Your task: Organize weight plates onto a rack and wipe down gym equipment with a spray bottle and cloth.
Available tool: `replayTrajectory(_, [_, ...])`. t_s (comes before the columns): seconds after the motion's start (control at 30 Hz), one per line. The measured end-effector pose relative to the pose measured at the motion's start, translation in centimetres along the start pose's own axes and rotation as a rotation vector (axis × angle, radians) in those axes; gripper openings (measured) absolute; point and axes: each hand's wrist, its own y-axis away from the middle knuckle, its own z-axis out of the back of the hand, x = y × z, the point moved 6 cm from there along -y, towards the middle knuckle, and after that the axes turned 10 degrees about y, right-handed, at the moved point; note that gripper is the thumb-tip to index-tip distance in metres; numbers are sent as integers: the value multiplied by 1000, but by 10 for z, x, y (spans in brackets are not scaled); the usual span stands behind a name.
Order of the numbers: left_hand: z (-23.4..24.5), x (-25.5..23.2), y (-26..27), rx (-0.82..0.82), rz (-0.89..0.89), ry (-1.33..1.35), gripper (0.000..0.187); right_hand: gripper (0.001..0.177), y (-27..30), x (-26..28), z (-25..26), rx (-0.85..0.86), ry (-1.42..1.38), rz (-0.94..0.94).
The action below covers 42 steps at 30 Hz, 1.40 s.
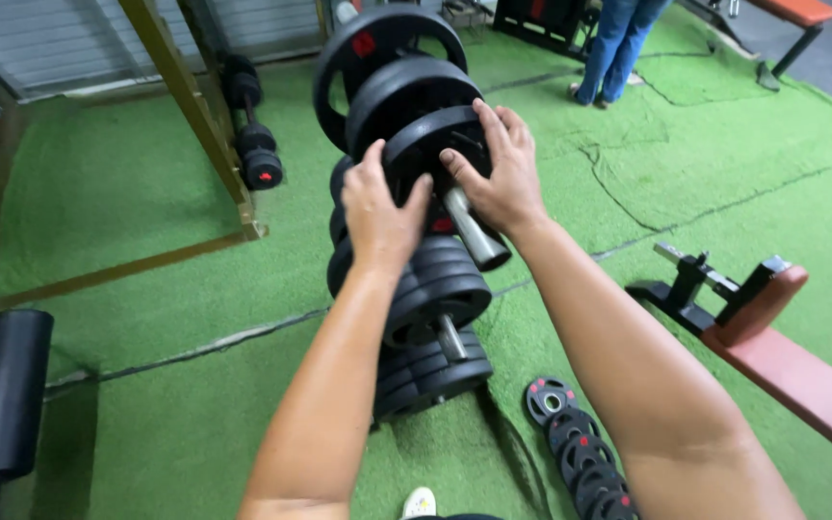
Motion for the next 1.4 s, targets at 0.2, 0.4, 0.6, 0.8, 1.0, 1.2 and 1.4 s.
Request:
replayTrajectory(0.2, [12, -35, 43, 0, 26, 286, 44, 74, 37, -31, 25, -13, -284, -113])
replayTrajectory(0.4, [33, -109, 85, 2, -165, 140, 41, 78, 93, -62, 29, 101, -716, -228])
replayTrajectory(0.6, [17, -163, 182, 78, -175, 104, 38, 76, 197, -88, 82, 172, -686, -270])
replayTrajectory(0.8, [-65, -180, 287, 287, 14, 198, 39, 83, 355, -141, 140, -39, -267, -496])
replayTrajectory(1.0, [-202, -109, 430, 514, 271, 164, 47, 88, 505, -138, 173, -24, -58, -352])
replayTrajectory(1.2, [-277, -60, 566, 642, 1196, 269, 43, 99, 602, -175, 153, 436, -1, -513])
replayTrajectory(1.4, [-350, 55, 708, 622, 1652, 389, 33, 98, 684, -242, 111, 578, 44, -710])
